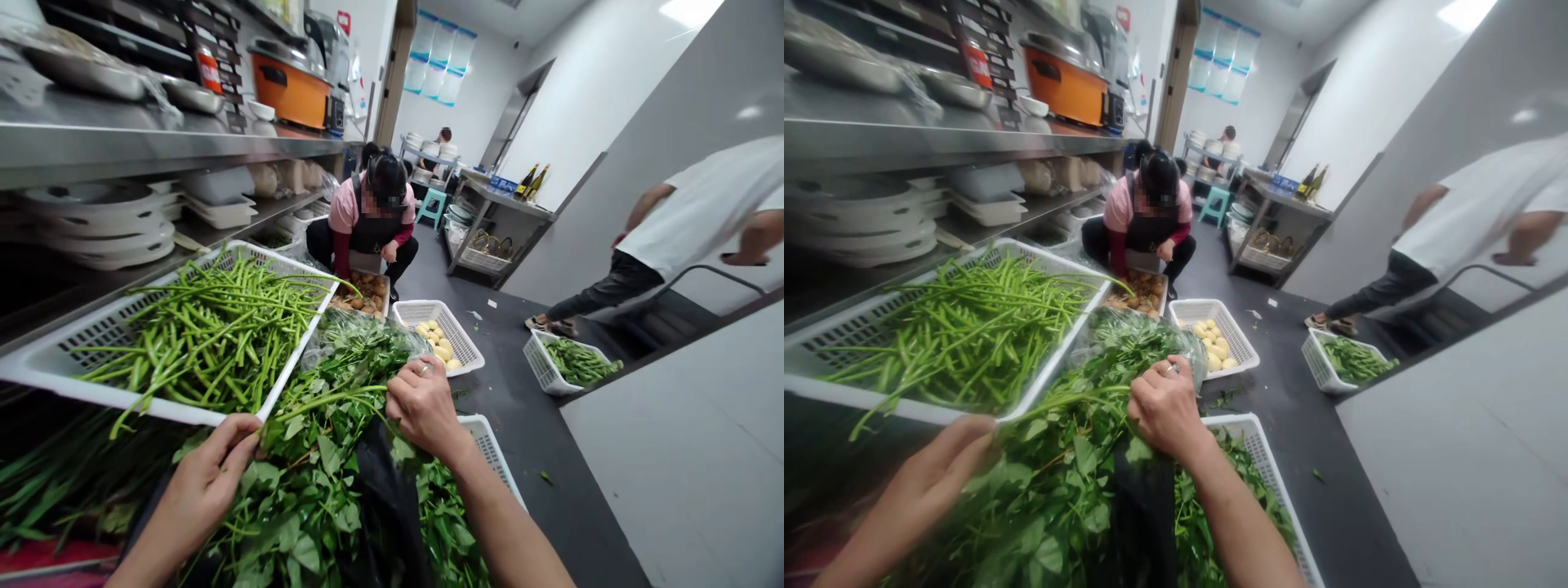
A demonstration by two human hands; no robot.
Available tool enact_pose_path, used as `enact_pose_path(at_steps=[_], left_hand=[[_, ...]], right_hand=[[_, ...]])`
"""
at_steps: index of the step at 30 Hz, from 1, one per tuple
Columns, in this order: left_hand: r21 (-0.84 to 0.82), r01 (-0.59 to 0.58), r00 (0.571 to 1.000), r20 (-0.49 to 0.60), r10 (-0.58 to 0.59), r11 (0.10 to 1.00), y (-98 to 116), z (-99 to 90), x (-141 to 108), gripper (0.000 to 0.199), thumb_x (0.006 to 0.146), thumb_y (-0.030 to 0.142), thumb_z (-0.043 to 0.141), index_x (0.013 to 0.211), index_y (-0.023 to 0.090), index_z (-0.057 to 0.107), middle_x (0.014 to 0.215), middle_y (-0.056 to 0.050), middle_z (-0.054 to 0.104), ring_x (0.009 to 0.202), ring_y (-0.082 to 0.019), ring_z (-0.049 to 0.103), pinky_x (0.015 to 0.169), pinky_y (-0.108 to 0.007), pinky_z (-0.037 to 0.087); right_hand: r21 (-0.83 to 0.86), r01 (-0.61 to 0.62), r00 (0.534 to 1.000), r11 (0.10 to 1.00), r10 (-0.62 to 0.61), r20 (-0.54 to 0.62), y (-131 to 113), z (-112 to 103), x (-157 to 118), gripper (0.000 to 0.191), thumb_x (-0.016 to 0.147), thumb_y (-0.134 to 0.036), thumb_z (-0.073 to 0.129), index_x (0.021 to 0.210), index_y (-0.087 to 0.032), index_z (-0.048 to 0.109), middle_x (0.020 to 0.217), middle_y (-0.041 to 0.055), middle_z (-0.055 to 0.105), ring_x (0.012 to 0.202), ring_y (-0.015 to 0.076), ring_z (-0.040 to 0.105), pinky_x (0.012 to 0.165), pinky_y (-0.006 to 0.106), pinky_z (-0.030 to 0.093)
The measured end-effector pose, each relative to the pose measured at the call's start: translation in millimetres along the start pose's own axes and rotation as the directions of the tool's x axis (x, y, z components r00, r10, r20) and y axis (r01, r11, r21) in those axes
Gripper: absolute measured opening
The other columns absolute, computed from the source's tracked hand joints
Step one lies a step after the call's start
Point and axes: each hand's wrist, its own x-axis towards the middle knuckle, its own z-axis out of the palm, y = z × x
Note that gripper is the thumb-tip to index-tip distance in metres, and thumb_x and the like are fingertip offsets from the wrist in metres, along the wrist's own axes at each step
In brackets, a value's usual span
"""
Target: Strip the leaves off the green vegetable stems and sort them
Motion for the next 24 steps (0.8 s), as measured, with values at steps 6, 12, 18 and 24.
enact_pose_path(at_steps=[6,12,18,24], left_hand=[[-0.009,-0.001,0.995,0.095,0.002,1.0,20.2,11.0,1.3,0.027,0.076,0.05,0.045,0.077,0.025,0.056,0.058,0.002,0.061,0.052,-0.017,0.057,0.051,-0.023,0.042],[0.027,-0.013,0.992,0.126,0.01,1.0,19.9,3.6,6.4,0.029,0.075,0.05,0.044,0.074,0.024,0.056,0.056,0.001,0.059,0.051,-0.017,0.055,0.048,-0.023,0.039],[0.057,-0.084,0.965,0.254,0.067,0.995,27.9,-4.4,13.3,0.028,0.076,0.048,0.044,0.071,0.024,0.057,0.061,0.0,0.061,0.056,-0.017,0.056,0.054,-0.023,0.042],[0.05,-0.007,0.964,0.267,-0.007,0.999,29.9,16.0,2.7,0.028,0.078,0.048,0.04,0.067,0.024,0.05,0.05,0.003,0.053,0.047,-0.015,0.05,0.05,-0.024,0.037]], right_hand=[[0.747,-0.469,0.767,0.471,0.637,0.08,29.6,27.1,9.0,0.027,0.075,-0.037,0.041,0.054,-0.021,0.043,0.055,-0.0011,0.047,0.055,0.0126,0.045,0.051,0.023,0.037],[0.779,-0.514,0.836,0.361,0.416,0.359,34.1,13.6,16.5,0.025,0.074,-0.043,0.054,0.069,-0.019,0.057,0.059,-0.0025,0.054,0.053,0.0104,0.048,0.048,0.02,0.037],[0.652,-0.572,0.652,0.497,-0.207,0.73,3.9,5.7,17.9,0.022,0.075,-0.033,0.052,0.073,-0.015,0.065,0.061,-0.0026,0.058,0.057,0.01,0.051,0.059,0.022,0.041],[0.679,-0.587,0.789,0.441,0.5,0.357,11.5,46.2,13.1,0.023,0.071,-0.028,0.049,0.051,-0.018,0.047,0.045,-0.0073,0.034,0.043,0.0065,0.03,0.043,0.019,0.029]])
